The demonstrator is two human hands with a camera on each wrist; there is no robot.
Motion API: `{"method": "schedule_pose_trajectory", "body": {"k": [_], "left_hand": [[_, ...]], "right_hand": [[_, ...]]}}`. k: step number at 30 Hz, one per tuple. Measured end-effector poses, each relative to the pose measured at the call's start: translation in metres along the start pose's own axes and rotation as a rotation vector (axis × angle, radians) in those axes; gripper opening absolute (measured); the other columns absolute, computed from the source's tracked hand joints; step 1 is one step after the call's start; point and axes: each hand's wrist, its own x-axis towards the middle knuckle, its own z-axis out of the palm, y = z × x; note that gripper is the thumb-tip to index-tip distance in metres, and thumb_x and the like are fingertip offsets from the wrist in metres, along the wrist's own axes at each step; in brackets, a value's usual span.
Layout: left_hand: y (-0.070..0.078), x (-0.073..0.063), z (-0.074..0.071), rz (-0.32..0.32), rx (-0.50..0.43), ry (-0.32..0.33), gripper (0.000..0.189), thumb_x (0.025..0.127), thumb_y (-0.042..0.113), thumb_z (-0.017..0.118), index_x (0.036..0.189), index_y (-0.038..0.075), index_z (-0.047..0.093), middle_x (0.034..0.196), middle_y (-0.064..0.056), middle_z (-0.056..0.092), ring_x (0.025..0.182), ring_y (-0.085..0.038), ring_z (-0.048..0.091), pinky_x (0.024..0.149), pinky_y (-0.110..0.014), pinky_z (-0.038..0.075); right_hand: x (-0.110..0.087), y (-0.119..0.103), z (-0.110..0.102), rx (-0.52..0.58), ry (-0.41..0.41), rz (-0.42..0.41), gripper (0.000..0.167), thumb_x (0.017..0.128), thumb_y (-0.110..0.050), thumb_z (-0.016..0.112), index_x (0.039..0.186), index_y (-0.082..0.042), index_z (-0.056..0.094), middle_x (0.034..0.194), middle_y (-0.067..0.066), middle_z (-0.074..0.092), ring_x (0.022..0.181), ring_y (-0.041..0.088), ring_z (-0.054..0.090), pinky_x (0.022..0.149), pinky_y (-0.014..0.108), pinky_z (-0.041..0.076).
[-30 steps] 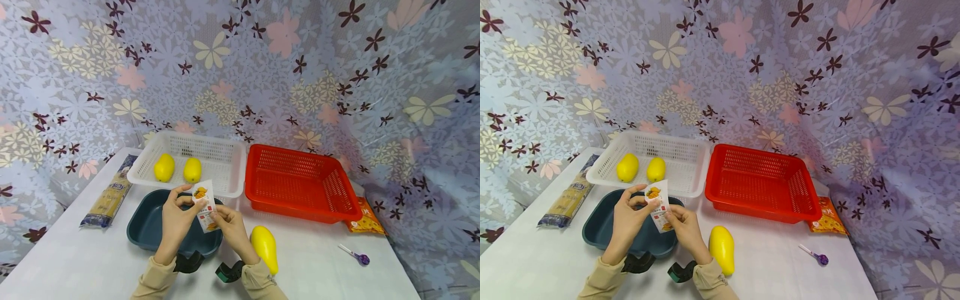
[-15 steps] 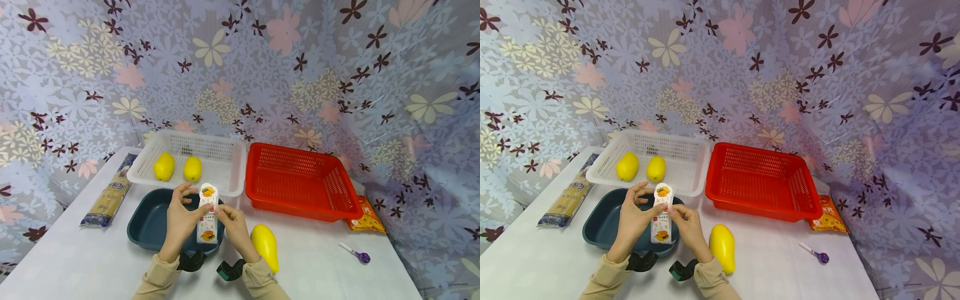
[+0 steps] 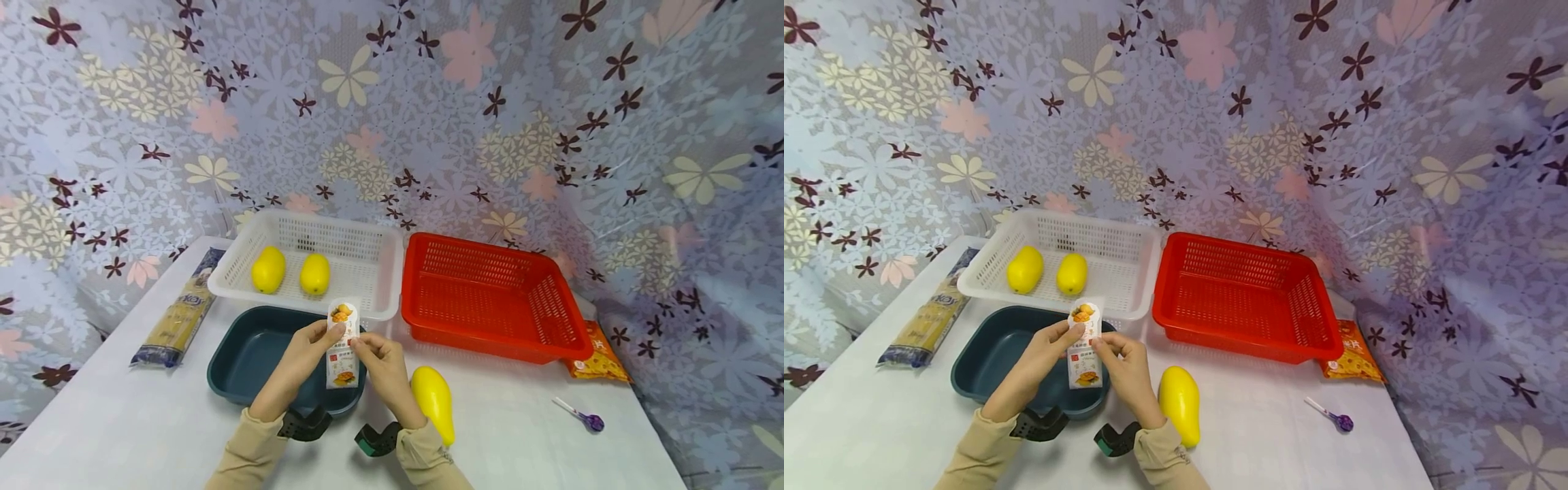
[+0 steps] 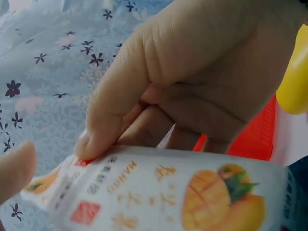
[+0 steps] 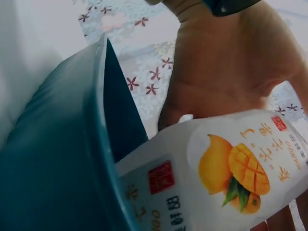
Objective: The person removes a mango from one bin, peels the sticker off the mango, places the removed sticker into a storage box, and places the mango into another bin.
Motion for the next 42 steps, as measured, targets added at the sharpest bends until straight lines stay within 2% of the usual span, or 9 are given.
{"method": "schedule_pose_trajectory", "body": {"k": [4, 8, 12, 17, 21, 27, 32, 37, 42], "left_hand": [[0.002, -0.002, -0.003, 0.021, -0.052, 0.037, 0.037, 0.096, 0.027, 0.059, 0.118, -0.003, 0.062, 0.101, -0.012, 0.069, 0.088, -0.014, 0.059, 0.086, -0.031, 0.047], [0.004, -0.002, -0.012, 0.045, -0.055, 0.128, 0.033, 0.095, 0.021, 0.062, 0.114, -0.004, 0.066, 0.096, -0.008, 0.072, 0.088, -0.01, 0.058, 0.093, -0.034, 0.045], [0.005, -0.002, -0.025, 0.057, 0.029, 0.186, 0.028, 0.094, 0.02, 0.063, 0.109, -0.003, 0.07, 0.092, -0.007, 0.073, 0.089, -0.009, 0.057, 0.095, -0.035, 0.044], [0.006, -0.002, -0.035, 0.091, 0.228, 0.259, 0.02, 0.091, 0.022, 0.068, 0.089, 0.002, 0.074, 0.066, 0.001, 0.06, 0.065, -0.01, 0.046, 0.061, -0.021, 0.035], [0.006, -0.002, -0.039, 0.123, 0.352, 0.289, 0.021, 0.091, 0.023, 0.067, 0.081, 0.005, 0.071, 0.059, 0.001, 0.048, 0.055, -0.012, 0.039, 0.05, -0.02, 0.026], [-0.001, -0.002, -0.051, 0.091, 0.581, 0.309, 0.027, 0.094, 0.026, 0.062, 0.076, 0.006, 0.059, 0.057, 0.001, 0.038, 0.051, -0.014, 0.038, 0.049, -0.024, 0.025], [-0.012, 0.003, -0.055, 0.038, 0.698, 0.331, 0.021, 0.091, 0.025, 0.063, 0.088, 0.004, 0.062, 0.061, -0.002, 0.043, 0.054, -0.017, 0.045, 0.052, -0.027, 0.028], [-0.022, 0.008, -0.054, 0.01, 0.746, 0.339, 0.029, 0.087, 0.021, 0.065, 0.108, 0.0, 0.066, 0.08, -0.011, 0.068, 0.06, -0.02, 0.057, 0.058, -0.033, 0.041], [-0.025, 0.008, -0.051, 0.021, 0.763, 0.355, 0.036, 0.084, 0.014, 0.069, 0.116, -0.001, 0.064, 0.093, -0.016, 0.073, 0.057, -0.023, 0.061, 0.066, -0.045, 0.044]], "right_hand": [[-0.002, 0.001, 0.001, -0.108, -0.045, -0.024, 0.02, 0.095, -0.012, 0.06, 0.1, 0.004, 0.072, 0.091, 0.025, 0.071, 0.081, 0.002, 0.058, 0.075, 0.02, 0.05], [-0.002, 0.003, 0.004, -0.152, -0.099, -0.042, 0.02, 0.094, -0.013, 0.061, 0.099, 0.003, 0.072, 0.09, 0.023, 0.073, 0.082, 0.001, 0.059, 0.074, 0.02, 0.051], [-0.003, 0.003, 0.005, -0.158, -0.124, -0.022, 0.019, 0.094, -0.014, 0.062, 0.098, 0.001, 0.073, 0.089, 0.021, 0.073, 0.082, 0.002, 0.06, 0.073, 0.02, 0.052], [-0.004, 0.001, 0.009, -0.147, -0.163, -0.006, 0.019, 0.095, -0.015, 0.061, 0.099, 0.0, 0.072, 0.092, 0.019, 0.074, 0.083, 0.006, 0.063, 0.073, 0.019, 0.053], [-0.006, 0.0, 0.011, -0.189, -0.185, -0.021, 0.019, 0.095, -0.017, 0.061, 0.105, -0.005, 0.072, 0.097, 0.013, 0.075, 0.089, 0.012, 0.066, 0.078, 0.02, 0.053], [-0.006, -0.005, -0.004, -0.281, -0.163, -0.082, 0.031, 0.094, -0.023, 0.063, 0.125, -0.018, 0.064, 0.109, 0.002, 0.074, 0.098, 0.02, 0.064, 0.087, 0.029, 0.049], [-0.005, -0.012, -0.032, -0.35, -0.074, -0.105, 0.032, 0.093, -0.024, 0.065, 0.125, -0.019, 0.064, 0.11, 0.0, 0.073, 0.1, 0.017, 0.065, 0.09, 0.032, 0.05], [-0.015, -0.013, -0.062, -0.449, 0.014, -0.017, 0.031, 0.09, -0.028, 0.068, 0.121, -0.025, 0.066, 0.116, -0.005, 0.069, 0.108, 0.018, 0.061, 0.096, 0.042, 0.049], [-0.033, -0.001, -0.086, -0.562, 0.052, 0.063, 0.039, 0.087, -0.028, 0.072, 0.125, -0.022, 0.064, 0.129, 0.001, 0.063, 0.12, 0.029, 0.055, 0.102, 0.052, 0.045]]}}
